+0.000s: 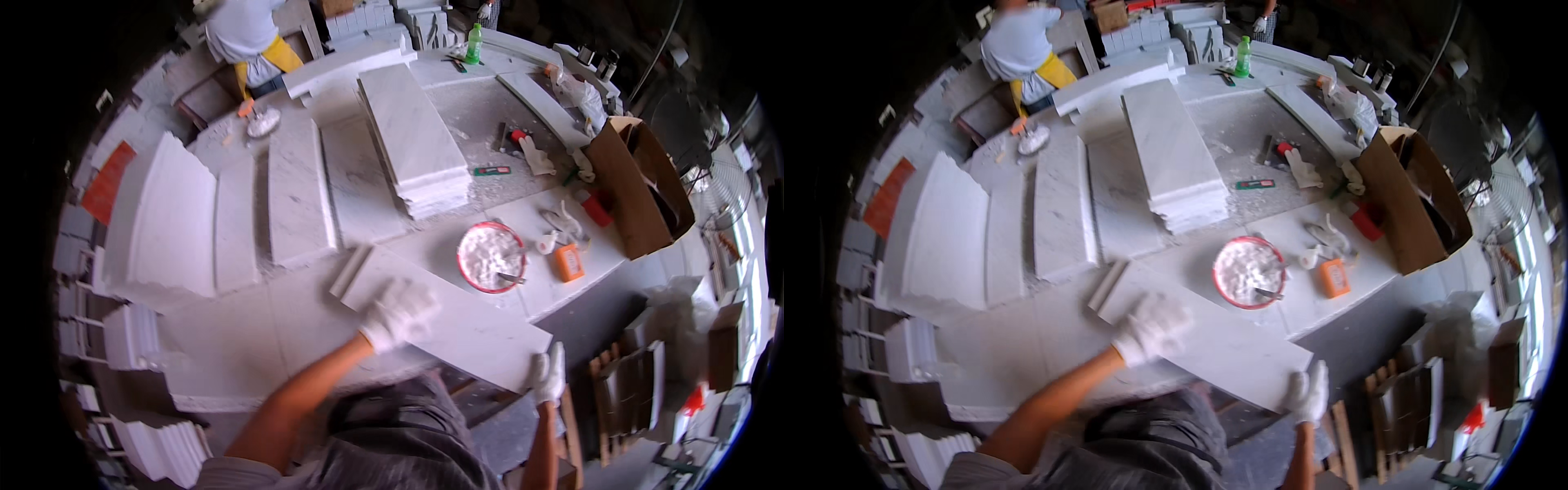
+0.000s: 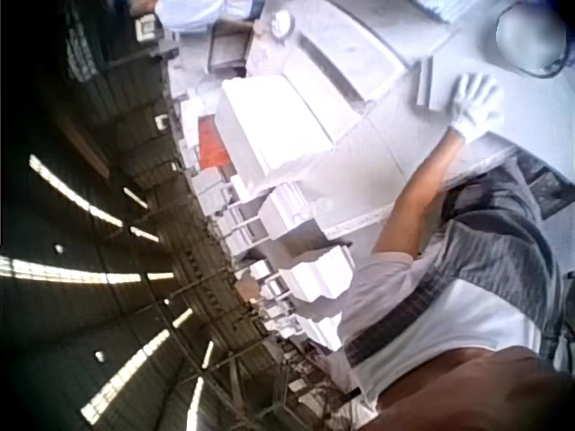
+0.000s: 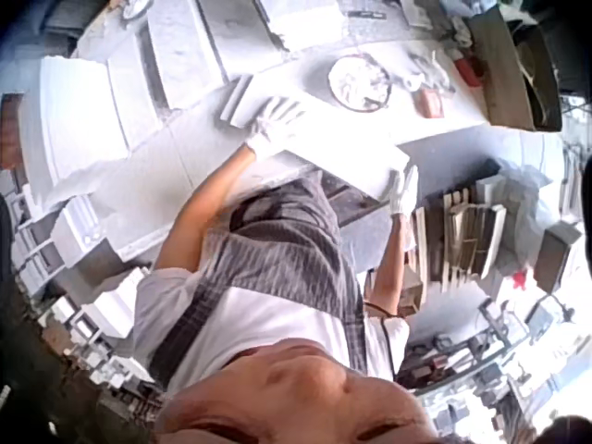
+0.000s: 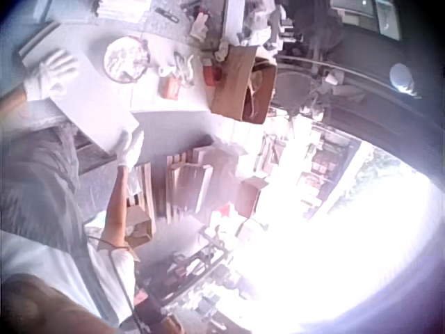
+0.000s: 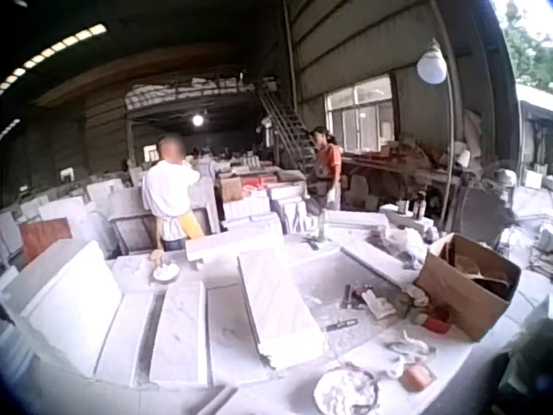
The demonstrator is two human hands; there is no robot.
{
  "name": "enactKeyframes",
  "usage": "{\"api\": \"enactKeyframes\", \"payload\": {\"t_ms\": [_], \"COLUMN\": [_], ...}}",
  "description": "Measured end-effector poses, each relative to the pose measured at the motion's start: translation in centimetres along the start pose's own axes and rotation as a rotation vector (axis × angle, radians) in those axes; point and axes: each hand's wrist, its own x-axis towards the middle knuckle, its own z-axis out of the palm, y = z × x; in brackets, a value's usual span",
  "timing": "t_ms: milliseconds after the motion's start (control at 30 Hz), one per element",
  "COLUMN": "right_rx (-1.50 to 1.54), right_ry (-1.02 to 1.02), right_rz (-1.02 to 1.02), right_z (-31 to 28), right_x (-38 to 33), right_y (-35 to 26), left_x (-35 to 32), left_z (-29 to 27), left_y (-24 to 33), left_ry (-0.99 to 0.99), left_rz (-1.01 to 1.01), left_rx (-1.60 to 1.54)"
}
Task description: The person applies a white paste to the edges of rectangular stone slabs using a putty knife, then smooths the edges with a sanding block. The person repeats this process on multiple slabs and stacks the finished pieces.
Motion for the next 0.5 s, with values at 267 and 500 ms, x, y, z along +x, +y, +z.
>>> {"api": "enactKeyframes", "payload": {"t_ms": [267,500], "right_rx": [0.572,0.42], "right_ry": [-0.092,0.026], "right_rz": [0.246,0.237], "right_z": [3.9,2.2], "right_x": [-0.8,-0.8], "right_y": [-2.5,-5.1], "left_x": [0.0,4.0], "left_z": [1.9,3.2], "left_y": [-6.4,13.1], "left_ry": [-0.003,-0.227], "left_rz": [-0.503,0.033], "left_rx": [0.18,-0.105]}}
